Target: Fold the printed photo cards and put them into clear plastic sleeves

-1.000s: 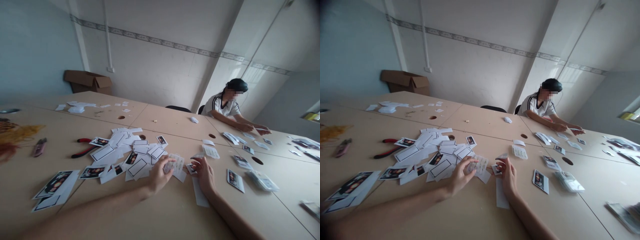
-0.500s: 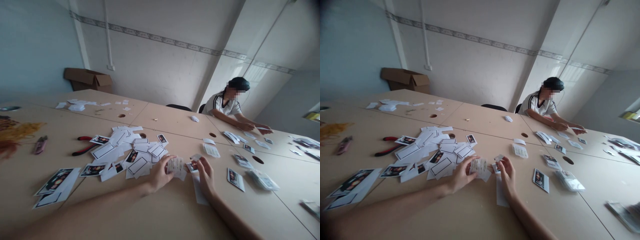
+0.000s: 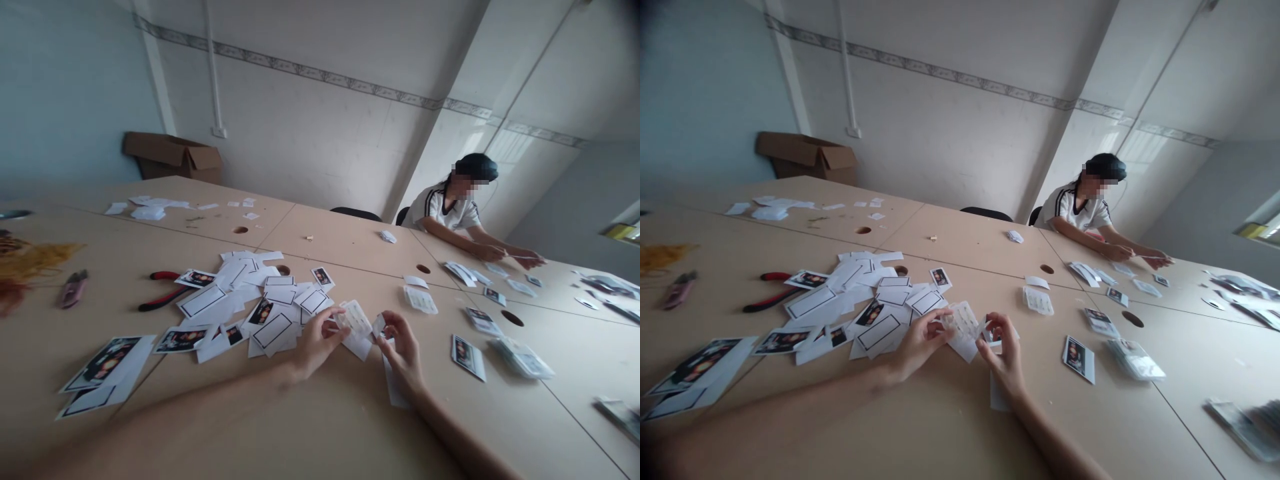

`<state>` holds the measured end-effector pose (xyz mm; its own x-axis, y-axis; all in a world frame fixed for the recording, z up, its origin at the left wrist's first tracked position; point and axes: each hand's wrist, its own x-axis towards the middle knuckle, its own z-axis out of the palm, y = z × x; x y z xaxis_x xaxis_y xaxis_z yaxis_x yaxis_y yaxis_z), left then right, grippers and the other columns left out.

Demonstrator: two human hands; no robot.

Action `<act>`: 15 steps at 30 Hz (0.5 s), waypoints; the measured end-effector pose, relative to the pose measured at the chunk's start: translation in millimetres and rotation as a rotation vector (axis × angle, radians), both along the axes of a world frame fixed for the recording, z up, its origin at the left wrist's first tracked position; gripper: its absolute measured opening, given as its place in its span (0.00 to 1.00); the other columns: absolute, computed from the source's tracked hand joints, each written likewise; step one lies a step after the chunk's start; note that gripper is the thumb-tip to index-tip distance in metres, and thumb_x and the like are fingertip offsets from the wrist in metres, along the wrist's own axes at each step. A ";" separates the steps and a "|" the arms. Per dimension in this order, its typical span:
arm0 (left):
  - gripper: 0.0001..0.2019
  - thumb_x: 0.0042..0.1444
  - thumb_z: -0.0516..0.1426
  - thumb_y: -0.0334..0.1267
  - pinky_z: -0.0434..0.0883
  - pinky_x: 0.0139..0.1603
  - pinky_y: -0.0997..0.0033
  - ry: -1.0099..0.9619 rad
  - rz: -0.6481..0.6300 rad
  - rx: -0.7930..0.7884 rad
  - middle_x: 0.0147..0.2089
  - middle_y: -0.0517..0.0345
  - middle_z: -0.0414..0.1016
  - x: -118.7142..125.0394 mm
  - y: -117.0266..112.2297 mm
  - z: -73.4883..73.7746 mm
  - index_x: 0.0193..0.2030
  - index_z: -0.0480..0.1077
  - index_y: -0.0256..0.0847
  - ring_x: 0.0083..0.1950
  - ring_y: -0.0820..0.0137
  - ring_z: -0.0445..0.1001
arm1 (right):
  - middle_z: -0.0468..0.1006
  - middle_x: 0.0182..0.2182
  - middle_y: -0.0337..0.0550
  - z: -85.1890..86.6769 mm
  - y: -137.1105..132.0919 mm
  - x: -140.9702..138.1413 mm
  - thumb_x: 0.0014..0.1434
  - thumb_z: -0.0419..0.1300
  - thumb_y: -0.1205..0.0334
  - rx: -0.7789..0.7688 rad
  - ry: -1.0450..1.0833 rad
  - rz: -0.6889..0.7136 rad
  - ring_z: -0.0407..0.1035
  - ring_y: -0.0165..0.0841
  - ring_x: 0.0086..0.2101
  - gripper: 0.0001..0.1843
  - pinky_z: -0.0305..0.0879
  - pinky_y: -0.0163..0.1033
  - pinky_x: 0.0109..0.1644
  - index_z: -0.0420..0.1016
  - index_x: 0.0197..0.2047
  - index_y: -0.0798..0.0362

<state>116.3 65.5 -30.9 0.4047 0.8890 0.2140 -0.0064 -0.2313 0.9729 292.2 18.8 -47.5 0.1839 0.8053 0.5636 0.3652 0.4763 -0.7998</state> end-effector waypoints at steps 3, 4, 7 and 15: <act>0.16 0.46 0.56 0.40 0.71 0.34 0.71 -0.010 0.003 -0.016 0.46 0.52 0.68 -0.1 -0.3 0.1 0.42 0.63 0.38 0.35 0.70 0.72 | 0.65 0.36 0.42 0.2 0.0 0.1 0.50 0.56 0.56 0.017 -0.032 -0.011 0.60 0.30 0.32 0.18 0.57 0.37 0.34 0.61 0.44 0.50; 0.14 0.46 0.57 0.39 0.70 0.33 0.72 -0.018 -0.005 -0.020 0.45 0.53 0.67 0.0 -0.7 -0.3 0.41 0.63 0.38 0.35 0.70 0.72 | 0.65 0.36 0.42 0.5 -0.2 0.0 0.50 0.56 0.56 0.015 -0.032 -0.017 0.60 0.31 0.32 0.18 0.57 0.37 0.34 0.61 0.44 0.50; 0.18 0.45 0.57 0.35 0.70 0.32 0.73 -0.073 -0.046 -0.037 0.41 0.58 0.66 0.2 -2.1 -2.1 0.44 0.60 0.43 0.34 0.71 0.72 | 0.65 0.37 0.43 0.9 -1.1 -0.3 0.49 0.56 0.55 -0.001 -0.026 -0.044 0.60 0.31 0.33 0.19 0.58 0.38 0.36 0.61 0.44 0.50; 0.12 0.49 0.53 0.41 0.65 0.33 0.74 -0.143 -0.041 -0.132 0.33 0.62 0.69 -1.7 -2.1 7.1 0.42 0.63 0.47 0.35 0.70 0.68 | 0.67 0.36 0.43 -1.2 -1.5 -2.3 0.46 0.59 0.55 -0.008 0.095 -0.058 0.63 0.33 0.34 0.21 0.62 0.40 0.38 0.62 0.44 0.50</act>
<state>114.6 63.3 -23.8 0.4154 0.8965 0.1544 -0.1537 -0.0981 0.9832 289.9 17.3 -48.7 0.2828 0.7960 0.5351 0.3145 0.4501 -0.8358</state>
